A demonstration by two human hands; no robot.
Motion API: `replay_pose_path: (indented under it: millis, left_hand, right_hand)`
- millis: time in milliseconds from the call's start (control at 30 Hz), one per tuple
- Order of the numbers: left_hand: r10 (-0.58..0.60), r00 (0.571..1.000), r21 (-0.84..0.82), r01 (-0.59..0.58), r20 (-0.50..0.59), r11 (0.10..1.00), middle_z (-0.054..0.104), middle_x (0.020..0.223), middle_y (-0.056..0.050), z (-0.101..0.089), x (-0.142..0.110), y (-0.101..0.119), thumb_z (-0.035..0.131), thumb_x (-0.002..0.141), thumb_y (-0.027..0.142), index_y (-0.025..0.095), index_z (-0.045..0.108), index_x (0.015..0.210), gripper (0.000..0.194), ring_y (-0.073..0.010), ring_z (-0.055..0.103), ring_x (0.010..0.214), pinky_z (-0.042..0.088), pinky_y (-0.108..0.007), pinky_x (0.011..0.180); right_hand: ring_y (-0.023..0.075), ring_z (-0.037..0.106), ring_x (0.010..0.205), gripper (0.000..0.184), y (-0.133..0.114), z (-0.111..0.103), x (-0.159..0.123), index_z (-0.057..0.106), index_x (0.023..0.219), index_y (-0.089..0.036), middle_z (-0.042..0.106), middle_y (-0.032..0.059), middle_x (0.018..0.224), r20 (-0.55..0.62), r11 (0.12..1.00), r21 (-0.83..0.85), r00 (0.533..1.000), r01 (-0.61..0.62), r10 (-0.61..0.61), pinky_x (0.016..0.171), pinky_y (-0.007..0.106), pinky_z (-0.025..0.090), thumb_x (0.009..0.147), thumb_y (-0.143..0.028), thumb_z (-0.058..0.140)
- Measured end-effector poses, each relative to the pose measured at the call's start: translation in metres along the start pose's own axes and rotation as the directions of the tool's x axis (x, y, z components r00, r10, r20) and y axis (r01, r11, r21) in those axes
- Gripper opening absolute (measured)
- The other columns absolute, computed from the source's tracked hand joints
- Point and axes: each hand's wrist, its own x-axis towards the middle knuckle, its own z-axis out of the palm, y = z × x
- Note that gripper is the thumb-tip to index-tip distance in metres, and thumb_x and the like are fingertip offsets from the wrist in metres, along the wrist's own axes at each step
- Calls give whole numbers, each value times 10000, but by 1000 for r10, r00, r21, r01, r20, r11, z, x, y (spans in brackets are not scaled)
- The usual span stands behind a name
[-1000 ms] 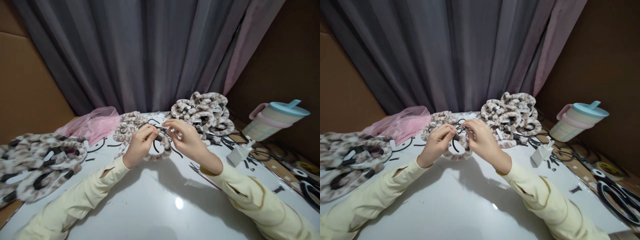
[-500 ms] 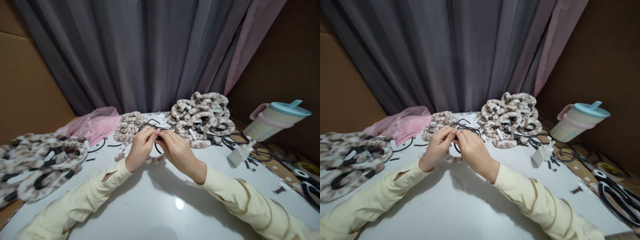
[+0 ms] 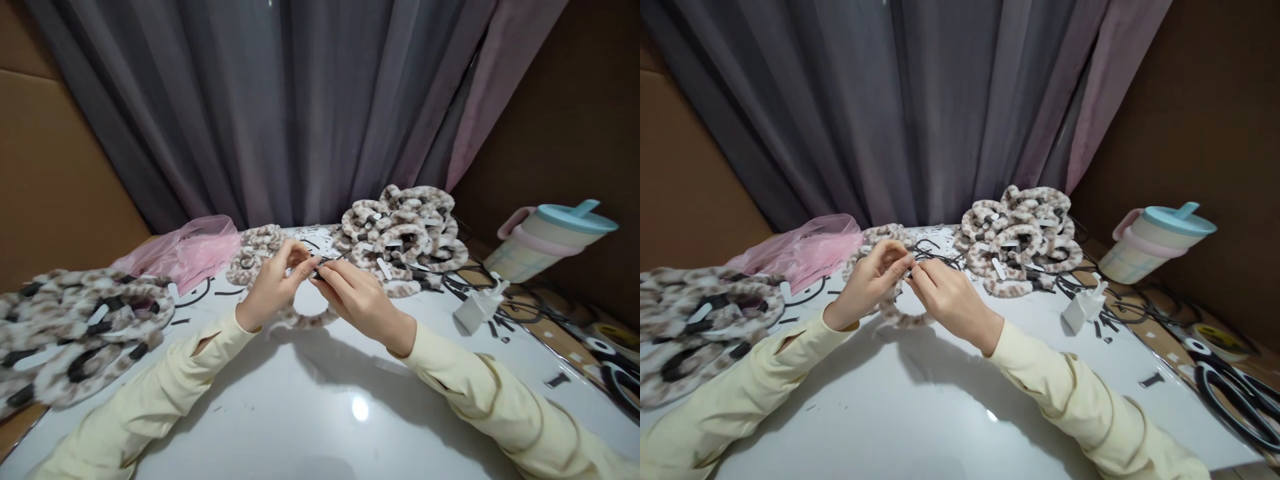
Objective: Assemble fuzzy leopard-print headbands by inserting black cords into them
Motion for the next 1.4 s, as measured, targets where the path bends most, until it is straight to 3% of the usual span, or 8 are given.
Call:
replay_pose_path:
  millis: [200,500,700,1067,1300,1400]
  left_hand:
    - [8,998,87,-14,66,996,595,690,19,-3,-2,5,461,889,365,174,578,834,231,-94,522,592,383,-201,557]
    - [147,986,238,-126,-75,963,469,585,51,11,-9,1,414,913,225,181,486,725,206,-74,456,519,348,-187,538]
    - [33,995,198,-15,-91,980,490,551,64,12,-10,6,416,913,262,187,458,694,235,-68,431,460,334,-181,501]
    - [-69,993,93,77,-95,993,486,556,57,15,-16,14,446,892,374,175,483,684,290,-64,404,456,318,-188,478]
    - [-244,969,-138,239,-19,961,463,567,49,15,-10,8,452,874,404,177,453,654,316,-83,412,512,328,-195,488]
    - [-265,964,-170,258,-16,951,421,572,51,15,-7,6,463,863,394,178,440,649,305,-87,387,528,317,-201,494]
  right_hand:
    - [173,562,734,143,2,0,-1,562,931,-114,632,108,835,-25,1000,19,1000,-11,12,640,287,470,917,-153,425]
    - [204,587,810,167,1,11,-7,513,1034,-63,629,152,885,-128,998,45,991,38,-32,684,317,501,873,-98,490]
    - [229,604,784,205,3,7,-6,524,1046,-40,643,185,850,-199,965,-129,948,228,-250,646,351,515,871,-52,418]
    - [223,599,744,271,3,16,-11,473,1127,-32,651,184,857,-214,980,-96,958,173,-190,603,346,506,858,-59,449]
    - [208,600,832,227,7,27,-14,506,1073,-43,647,168,898,-212,996,-15,973,86,-88,716,320,506,850,-89,514]
    - [204,584,960,236,8,27,-17,517,1096,-86,649,147,970,-253,992,-39,959,124,-129,804,333,477,863,-114,489]
